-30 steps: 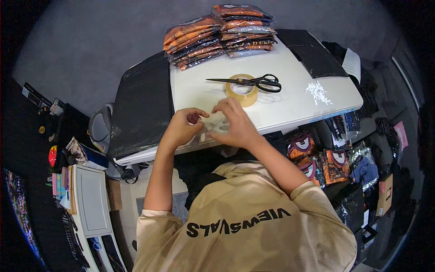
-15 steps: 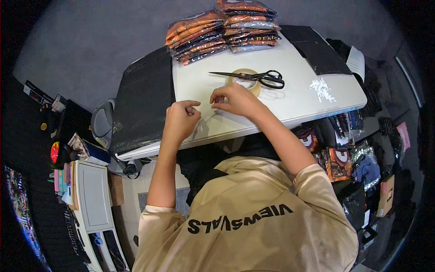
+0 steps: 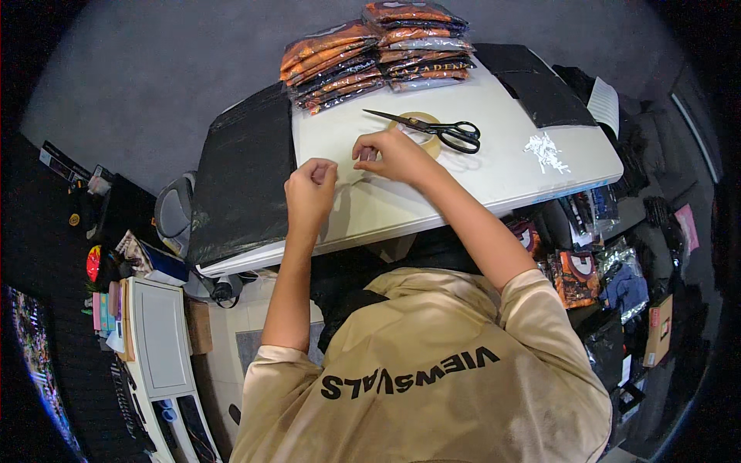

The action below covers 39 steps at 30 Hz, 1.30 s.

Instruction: The recorder is seen sealing and labeling black shipping bags at a table, likely in a fulfillment or small business setting.

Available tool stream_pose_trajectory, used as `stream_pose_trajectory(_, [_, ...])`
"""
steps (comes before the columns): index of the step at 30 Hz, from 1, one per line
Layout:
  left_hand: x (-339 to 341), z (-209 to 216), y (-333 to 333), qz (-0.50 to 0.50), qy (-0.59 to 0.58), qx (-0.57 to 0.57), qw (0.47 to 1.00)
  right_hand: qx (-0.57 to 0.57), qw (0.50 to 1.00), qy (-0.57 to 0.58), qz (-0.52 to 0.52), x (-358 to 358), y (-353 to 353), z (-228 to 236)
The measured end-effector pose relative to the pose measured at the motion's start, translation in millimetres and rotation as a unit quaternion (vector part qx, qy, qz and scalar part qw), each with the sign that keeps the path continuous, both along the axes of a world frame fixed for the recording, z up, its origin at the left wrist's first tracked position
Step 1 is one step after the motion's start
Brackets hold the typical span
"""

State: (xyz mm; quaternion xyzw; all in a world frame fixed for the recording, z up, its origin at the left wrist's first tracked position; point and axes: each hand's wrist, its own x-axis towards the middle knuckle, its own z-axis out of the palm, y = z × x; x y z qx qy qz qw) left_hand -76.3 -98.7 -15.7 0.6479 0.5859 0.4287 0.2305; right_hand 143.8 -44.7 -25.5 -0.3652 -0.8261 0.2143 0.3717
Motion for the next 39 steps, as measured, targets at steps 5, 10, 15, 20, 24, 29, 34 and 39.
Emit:
stream_pose_trajectory(5, [1,-24,15,-0.011,-0.033,0.045,0.998,0.024,0.999,-0.027,-0.005,0,15,0])
stream_pose_trajectory(10, [-1,-33,23,-0.041,-0.022,0.049,0.998,0.024,0.998,-0.049,-0.002,6,25,-1])
stream_pose_trajectory(15, [4,-37,25,-0.026,-0.072,0.041,0.996,0.029,0.999,-0.046,-0.004,8,33,-5])
stream_pose_trajectory(20, [3,-41,30,0.01,-0.07,0.03,0.997,0.033,0.999,-0.043,-0.006,4,28,-1])
stream_pose_trajectory(24, [18,-32,27,0.032,-0.036,0.05,0.998,0.018,0.999,-0.028,-0.014,6,27,-3])
stream_pose_trajectory(29, [23,-30,29,0.041,-0.002,0.122,0.992,0.027,0.999,0.011,-0.015,4,31,-9])
stream_pose_trajectory(34, [24,-36,33,0.043,0.011,0.172,0.984,0.002,0.999,0.032,-0.01,2,32,-6])
stream_pose_trajectory(39, [27,-27,26,0.057,-0.003,0.132,0.99,0.016,0.999,0.031,-0.015,5,28,-5])
